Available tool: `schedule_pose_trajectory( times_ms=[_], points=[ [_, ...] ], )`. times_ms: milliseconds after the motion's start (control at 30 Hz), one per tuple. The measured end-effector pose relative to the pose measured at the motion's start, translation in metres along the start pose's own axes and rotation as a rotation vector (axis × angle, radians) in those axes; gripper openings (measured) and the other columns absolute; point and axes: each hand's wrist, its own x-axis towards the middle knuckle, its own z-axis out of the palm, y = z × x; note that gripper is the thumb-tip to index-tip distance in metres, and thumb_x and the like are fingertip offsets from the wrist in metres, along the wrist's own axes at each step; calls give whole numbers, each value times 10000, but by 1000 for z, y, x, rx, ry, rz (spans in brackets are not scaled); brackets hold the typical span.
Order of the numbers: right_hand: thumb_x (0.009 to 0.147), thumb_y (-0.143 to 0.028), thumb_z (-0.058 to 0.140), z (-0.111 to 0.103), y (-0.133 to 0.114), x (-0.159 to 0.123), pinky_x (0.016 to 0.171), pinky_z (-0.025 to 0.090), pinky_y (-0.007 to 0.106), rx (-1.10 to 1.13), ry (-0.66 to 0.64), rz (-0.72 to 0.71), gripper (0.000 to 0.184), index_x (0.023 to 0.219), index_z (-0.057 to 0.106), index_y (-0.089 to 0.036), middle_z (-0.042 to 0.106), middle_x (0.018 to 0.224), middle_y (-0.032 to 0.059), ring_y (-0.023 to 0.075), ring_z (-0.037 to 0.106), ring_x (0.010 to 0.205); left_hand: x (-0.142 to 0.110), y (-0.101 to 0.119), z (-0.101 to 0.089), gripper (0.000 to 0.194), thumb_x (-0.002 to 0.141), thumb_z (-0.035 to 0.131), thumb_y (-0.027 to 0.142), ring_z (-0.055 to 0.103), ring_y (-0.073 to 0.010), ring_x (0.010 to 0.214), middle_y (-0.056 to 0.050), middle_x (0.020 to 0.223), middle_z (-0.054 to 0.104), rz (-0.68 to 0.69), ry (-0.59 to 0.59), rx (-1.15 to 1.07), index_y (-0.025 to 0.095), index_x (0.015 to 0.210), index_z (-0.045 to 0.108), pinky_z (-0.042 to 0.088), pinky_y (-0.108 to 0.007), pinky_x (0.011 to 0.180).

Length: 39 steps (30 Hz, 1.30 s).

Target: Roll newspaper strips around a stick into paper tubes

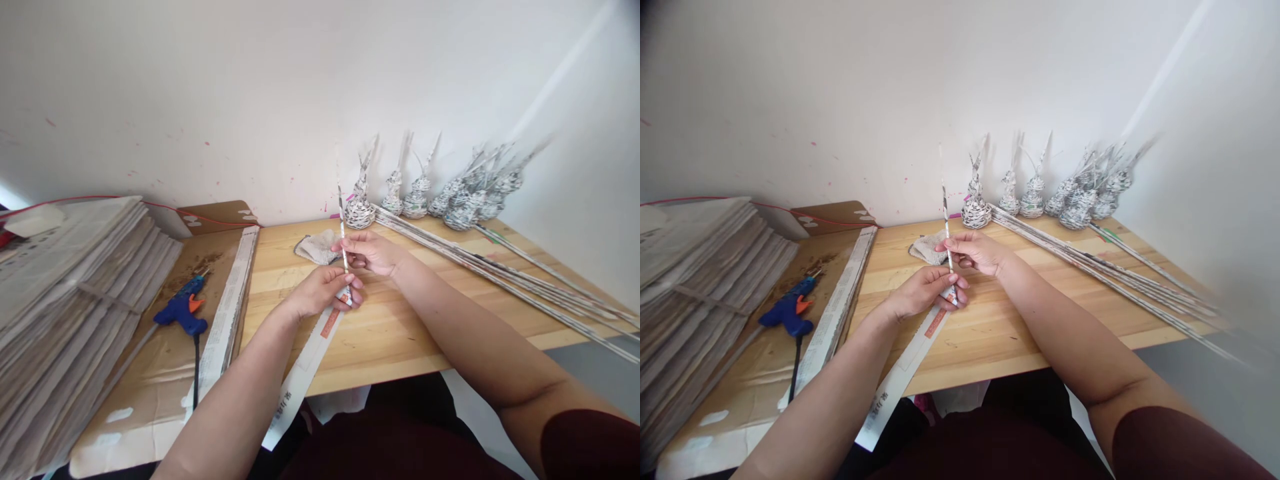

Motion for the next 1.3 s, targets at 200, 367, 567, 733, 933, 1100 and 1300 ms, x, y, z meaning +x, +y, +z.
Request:
schedule_pose_trajectory(
  times_ms=[200,367,567,733,933,1100,1300],
  points=[
    [645,-423,812,0,-2,0,364,167,170,-9,65,-25,340,706,672,-120,547,590,-9,45,390,481,0,1,1,478,804,606,558,672,-182,732,-107,805,682,-13,3,1,102,946,640,543,-327,680],
    [699,-412,777,-5,-3,-3,391,252,164,-33,-92,41,345,864,711,-116,542,577,-9,70,465,523,-1,1,-2,456,822,595,541,677,-187,778,-114,842,696,18,-14,-12,117,979,652,551,-343,725],
    [634,-366,829,-3,-2,-2,371,188,163,-38,17,-15,300,712,667,-126,503,529,-30,54,416,478,-1,4,1,440,819,609,524,681,-184,755,-115,826,703,-6,2,-19,112,965,655,547,-331,700],
    [711,-438,764,-5,0,-2,400,275,168,-66,-72,29,349,858,697,-128,558,581,-10,69,472,511,-2,6,1,426,838,593,506,685,-185,758,-116,828,703,-8,6,-7,108,976,655,546,-320,693],
    [652,-416,815,-4,0,0,367,177,165,-77,64,-47,337,686,644,-127,470,511,-43,37,366,453,-2,4,1,391,856,585,471,678,-167,727,-106,819,695,-1,-10,-30,104,979,642,535,-271,634],
    [732,-458,743,-6,-2,-2,388,252,169,-41,-43,3,357,851,694,-126,538,588,-6,75,464,526,-2,3,1,396,858,578,477,681,-176,728,-110,811,695,10,-6,-32,106,981,638,524,-254,586],
    [657,-400,809,-4,-2,0,359,157,173,-30,76,-67,313,677,650,-131,513,548,-18,49,377,468,-1,3,1,427,848,575,508,681,-187,710,-132,848,697,6,-31,-20,106,980,630,482,-228,506]
  ],
)
